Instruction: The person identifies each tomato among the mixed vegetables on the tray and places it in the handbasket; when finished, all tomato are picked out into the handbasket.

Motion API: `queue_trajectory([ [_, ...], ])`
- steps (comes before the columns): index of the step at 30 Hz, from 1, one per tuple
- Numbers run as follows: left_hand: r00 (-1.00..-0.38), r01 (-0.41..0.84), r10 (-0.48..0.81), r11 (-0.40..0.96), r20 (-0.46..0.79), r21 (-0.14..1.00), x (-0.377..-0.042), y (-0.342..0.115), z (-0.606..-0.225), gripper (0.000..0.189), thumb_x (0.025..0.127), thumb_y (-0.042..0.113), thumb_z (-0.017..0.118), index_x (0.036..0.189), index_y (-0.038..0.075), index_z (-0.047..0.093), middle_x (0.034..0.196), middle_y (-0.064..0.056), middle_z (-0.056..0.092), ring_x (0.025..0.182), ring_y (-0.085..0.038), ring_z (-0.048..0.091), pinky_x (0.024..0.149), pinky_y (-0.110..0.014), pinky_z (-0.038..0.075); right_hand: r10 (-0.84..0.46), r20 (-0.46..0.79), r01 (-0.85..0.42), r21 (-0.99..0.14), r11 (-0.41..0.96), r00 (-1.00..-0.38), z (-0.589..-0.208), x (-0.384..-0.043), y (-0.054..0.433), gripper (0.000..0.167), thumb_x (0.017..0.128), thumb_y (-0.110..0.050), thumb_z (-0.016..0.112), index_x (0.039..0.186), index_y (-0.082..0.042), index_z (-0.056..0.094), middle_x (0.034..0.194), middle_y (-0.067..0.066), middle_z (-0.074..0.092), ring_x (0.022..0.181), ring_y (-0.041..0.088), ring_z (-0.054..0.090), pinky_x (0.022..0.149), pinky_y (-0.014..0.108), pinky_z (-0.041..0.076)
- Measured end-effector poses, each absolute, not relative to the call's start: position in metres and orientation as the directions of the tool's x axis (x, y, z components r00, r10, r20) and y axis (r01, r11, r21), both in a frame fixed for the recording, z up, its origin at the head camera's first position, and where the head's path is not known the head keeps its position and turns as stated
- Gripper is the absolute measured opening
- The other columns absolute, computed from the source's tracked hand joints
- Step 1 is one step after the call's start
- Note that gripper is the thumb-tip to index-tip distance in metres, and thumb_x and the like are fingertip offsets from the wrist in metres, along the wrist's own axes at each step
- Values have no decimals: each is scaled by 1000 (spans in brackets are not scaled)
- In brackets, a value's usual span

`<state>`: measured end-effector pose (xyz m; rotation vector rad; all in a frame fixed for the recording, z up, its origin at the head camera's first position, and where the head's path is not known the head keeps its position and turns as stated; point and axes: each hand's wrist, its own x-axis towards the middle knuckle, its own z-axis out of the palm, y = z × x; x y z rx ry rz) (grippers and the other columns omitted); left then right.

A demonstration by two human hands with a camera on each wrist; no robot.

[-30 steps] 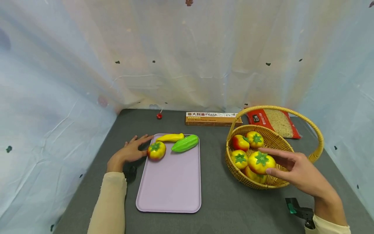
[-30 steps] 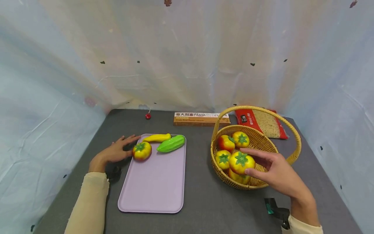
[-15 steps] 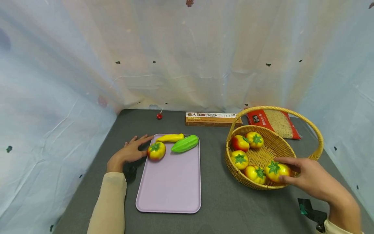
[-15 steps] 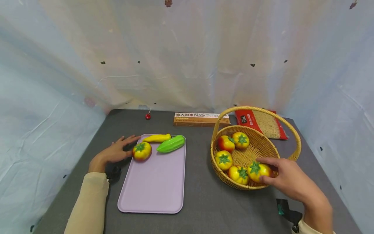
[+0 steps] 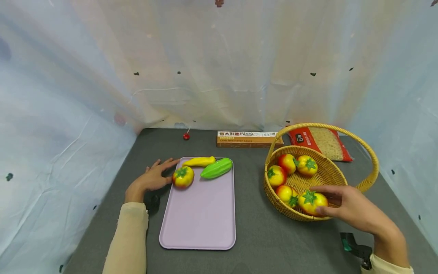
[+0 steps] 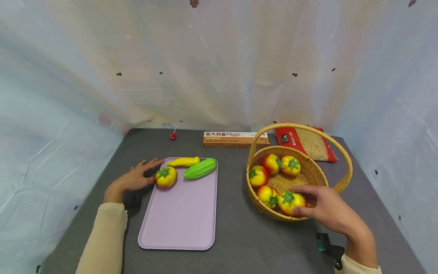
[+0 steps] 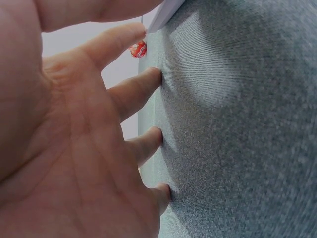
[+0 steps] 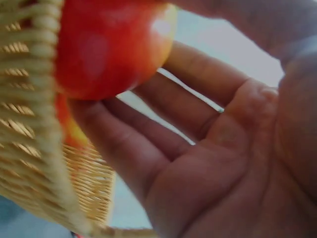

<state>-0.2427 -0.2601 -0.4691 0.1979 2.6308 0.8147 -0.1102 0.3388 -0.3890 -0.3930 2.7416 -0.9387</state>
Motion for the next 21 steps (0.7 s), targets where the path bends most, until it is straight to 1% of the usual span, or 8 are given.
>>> queue_trajectory([
  [3,-920,22,241,820,-310,572,-243,-259,-470,75,104,27,65,173,29,36,184,-17,16,168,-55,-5,126,-82,-11,-318,-132,-161,-646,746,-939,-392,-112,337,51,99,-34,83,146,-17,71,137,10,75,110,-7,69,84,22,62],
  [6,-919,27,247,817,-307,576,-242,-258,-469,75,104,28,66,173,28,36,184,-18,16,167,-56,-4,126,-82,-11,-310,-159,-146,-628,765,-938,-394,-112,337,54,98,-37,83,146,-16,71,138,11,75,112,-7,67,87,23,62],
  [8,-919,27,247,817,-307,576,-242,-258,-469,74,105,29,66,173,27,37,184,-18,16,167,-56,-4,126,-82,-11,-304,-157,-152,-604,782,-940,-395,-112,338,56,98,-38,83,146,-15,71,138,10,76,114,-4,69,88,25,62],
  [10,-918,28,248,817,-308,575,-242,-259,-468,75,104,29,66,173,27,37,184,-18,16,167,-56,-5,126,-82,-11,-298,-149,-157,-590,792,-943,-395,-112,339,56,98,-39,83,146,-14,71,139,9,76,117,5,73,90,25,62],
  [13,-919,27,248,816,-308,577,-242,-259,-468,74,105,28,66,173,27,36,184,-18,15,168,-56,-5,126,-81,-11,-287,-105,-178,-572,800,-952,-394,-111,342,54,98,-37,84,145,-14,72,140,9,76,122,22,76,92,27,62],
  [15,-918,27,249,816,-308,578,-242,-259,-467,74,105,28,65,173,27,36,184,-18,15,168,-56,-5,126,-82,-11,-278,-76,-190,-558,807,-957,-393,-112,343,53,98,-36,84,145,-15,72,141,8,76,123,29,77,92,25,62],
  [21,-918,34,255,814,-304,580,-243,-260,-469,74,105,27,65,173,27,37,184,-17,16,168,-56,-4,126,-81,-11,-258,-22,-207,-536,818,-966,-389,-112,344,50,98,-34,84,144,-18,73,138,9,77,118,14,77,87,19,59],
])
